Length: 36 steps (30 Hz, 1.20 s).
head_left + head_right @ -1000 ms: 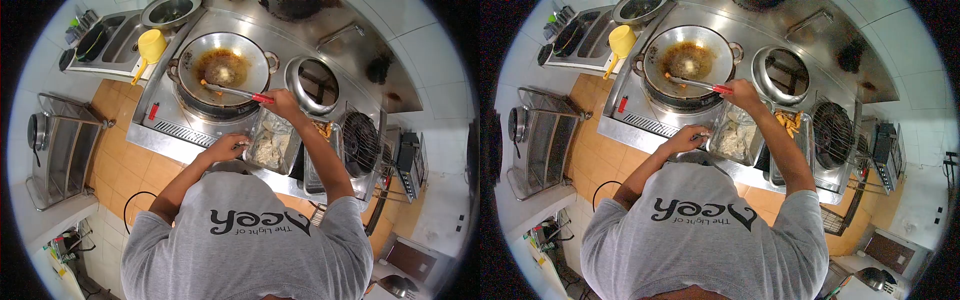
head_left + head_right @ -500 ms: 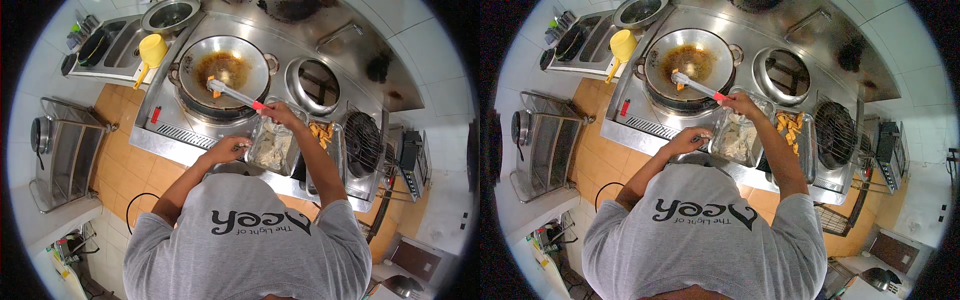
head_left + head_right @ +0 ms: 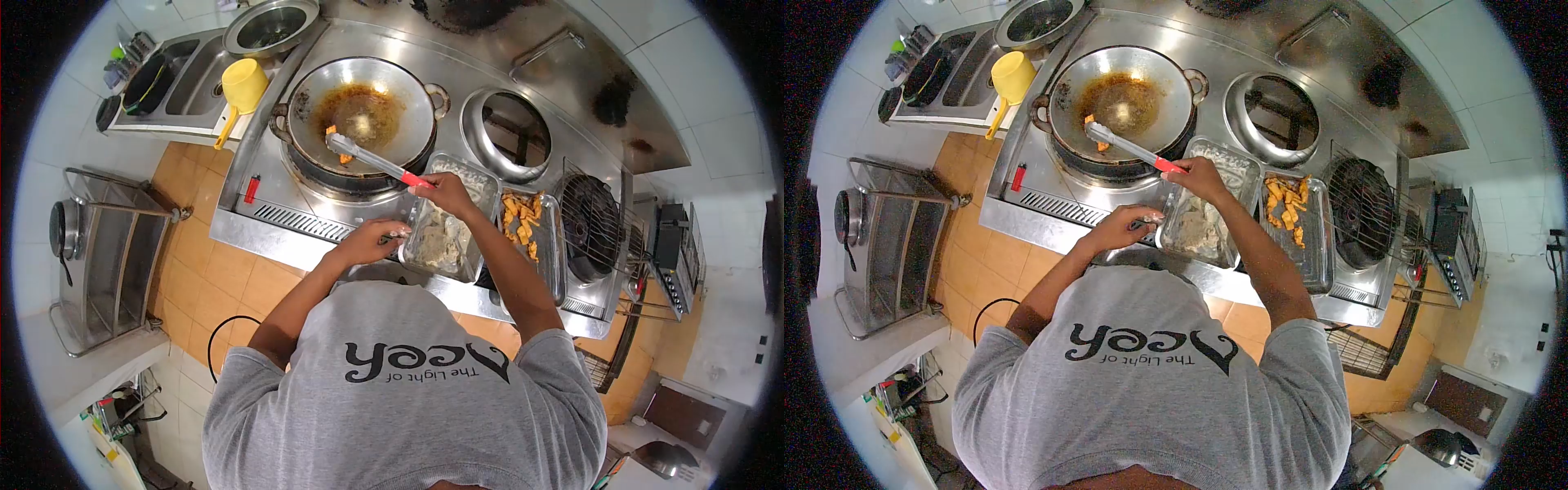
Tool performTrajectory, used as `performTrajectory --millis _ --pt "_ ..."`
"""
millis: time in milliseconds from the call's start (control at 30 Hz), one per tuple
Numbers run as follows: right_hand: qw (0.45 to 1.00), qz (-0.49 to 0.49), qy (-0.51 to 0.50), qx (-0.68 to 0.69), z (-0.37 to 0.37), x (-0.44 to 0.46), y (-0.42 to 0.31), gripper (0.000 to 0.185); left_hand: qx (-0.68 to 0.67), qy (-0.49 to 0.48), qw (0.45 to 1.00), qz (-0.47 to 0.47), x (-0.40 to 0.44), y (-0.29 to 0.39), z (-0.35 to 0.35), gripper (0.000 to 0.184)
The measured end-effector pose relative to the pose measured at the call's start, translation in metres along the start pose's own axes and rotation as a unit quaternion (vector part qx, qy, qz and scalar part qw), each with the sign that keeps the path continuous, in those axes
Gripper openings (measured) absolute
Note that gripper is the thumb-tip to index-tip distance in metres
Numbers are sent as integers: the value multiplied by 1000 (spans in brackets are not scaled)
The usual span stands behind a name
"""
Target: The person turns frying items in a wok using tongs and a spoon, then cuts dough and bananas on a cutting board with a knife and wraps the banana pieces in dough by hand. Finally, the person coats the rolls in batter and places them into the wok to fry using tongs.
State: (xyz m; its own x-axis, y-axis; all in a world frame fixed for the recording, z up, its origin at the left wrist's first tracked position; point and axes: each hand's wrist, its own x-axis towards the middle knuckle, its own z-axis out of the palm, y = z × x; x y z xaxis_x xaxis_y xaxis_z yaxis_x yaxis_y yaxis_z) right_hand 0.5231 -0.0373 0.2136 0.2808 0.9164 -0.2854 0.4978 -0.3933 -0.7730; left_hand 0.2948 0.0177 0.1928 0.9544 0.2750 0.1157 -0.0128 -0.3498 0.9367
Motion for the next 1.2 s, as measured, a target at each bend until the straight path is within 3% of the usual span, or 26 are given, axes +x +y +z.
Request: performTrajectory --millis 267,367,467,567,1200 --pt "1000 -18 9 -8 3 -10 -8 46 1 4 1000 21 1 -1 5 25" --pt "998 -16 20 -54 0 -13 -14 45 -3 1 1000 10 0 0 3 26" --pt "987 -73 61 -126 -1 -16 -9 43 15 -1 1000 9 -1 8 -1 24" --pt "986 -54 73 -139 -4 -22 -13 40 1 -2 1000 -2 -4 9 -1 24" --pt "973 -97 136 -159 -8 -42 -23 32 6 -19 1000 -8 -3 24 10 25"
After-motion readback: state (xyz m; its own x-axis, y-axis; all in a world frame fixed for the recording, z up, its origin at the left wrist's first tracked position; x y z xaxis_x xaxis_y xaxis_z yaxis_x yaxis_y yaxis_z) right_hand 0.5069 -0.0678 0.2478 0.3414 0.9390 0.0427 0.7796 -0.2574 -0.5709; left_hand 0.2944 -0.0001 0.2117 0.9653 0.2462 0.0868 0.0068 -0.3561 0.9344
